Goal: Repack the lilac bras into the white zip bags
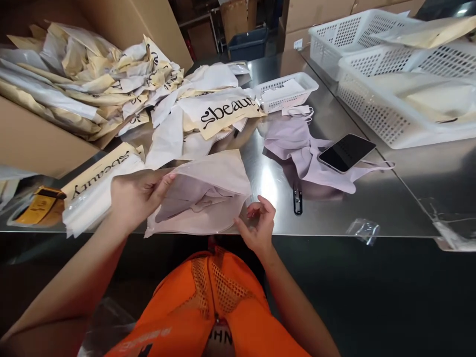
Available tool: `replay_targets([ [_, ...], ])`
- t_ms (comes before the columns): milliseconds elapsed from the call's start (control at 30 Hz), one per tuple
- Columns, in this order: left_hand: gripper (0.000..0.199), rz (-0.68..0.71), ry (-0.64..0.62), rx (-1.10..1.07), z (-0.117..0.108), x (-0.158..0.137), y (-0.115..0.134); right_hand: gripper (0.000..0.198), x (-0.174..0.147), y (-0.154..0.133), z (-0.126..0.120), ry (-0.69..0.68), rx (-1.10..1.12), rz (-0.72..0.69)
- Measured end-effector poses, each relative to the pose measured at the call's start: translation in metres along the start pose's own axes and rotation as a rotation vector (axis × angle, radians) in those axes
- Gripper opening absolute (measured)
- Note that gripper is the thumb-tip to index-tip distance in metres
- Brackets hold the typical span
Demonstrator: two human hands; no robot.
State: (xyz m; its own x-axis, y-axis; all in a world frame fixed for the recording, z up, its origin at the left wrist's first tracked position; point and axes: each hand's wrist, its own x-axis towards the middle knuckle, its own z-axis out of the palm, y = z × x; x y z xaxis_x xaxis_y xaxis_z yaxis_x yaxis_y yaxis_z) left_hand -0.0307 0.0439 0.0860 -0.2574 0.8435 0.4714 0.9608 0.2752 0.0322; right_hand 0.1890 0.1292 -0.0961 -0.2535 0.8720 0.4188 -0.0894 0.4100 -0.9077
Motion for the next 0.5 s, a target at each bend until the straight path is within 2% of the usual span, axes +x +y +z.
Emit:
replay_targets([
  [100,0.048,0.07,-0.125,-0.209,-0.002,-0.012,0.004,0.06,0.002,-0.005,0.005,0.083,-0.022,0.107],
  [167,0.049,0.03,-0.25,-0.354,-0.002,-0.034,-0.005,0.052,-0.001,-0.012,0.005,0.202,-0.01,0.177],
  [233,0.048,-0.16,-0.321,-0.361,0.003,-0.065,-0.023,0.047,-0.011,-0.02,0.002,0.296,-0.002,0.178],
  [300,0.054,-0.43,-0.414,-0.281,0.012,-0.101,-0.042,0.035,-0.028,-0.031,0.001,0.305,-0.043,0.167],
  [333,0.058,-0.556,-0.51,-0.297,0.018,-0.118,-0.051,0.025,-0.038,-0.037,0.003,0.238,-0.074,0.188],
  [367,0.06,-0.672,-0.623,-0.381,0.024,-0.134,-0.056,0.017,-0.047,-0.043,0.006,0.112,-0.096,0.234],
  [433,0.059,-0.886,-0.8,-0.724,0.034,-0.16,-0.06,0.022,-0.061,-0.055,0.021,-0.281,-0.063,0.396],
  [500,0.058,-1.035,-0.813,-1.071,0.043,-0.176,-0.054,0.036,-0.068,-0.063,0.045,-0.691,0.072,0.594],
])
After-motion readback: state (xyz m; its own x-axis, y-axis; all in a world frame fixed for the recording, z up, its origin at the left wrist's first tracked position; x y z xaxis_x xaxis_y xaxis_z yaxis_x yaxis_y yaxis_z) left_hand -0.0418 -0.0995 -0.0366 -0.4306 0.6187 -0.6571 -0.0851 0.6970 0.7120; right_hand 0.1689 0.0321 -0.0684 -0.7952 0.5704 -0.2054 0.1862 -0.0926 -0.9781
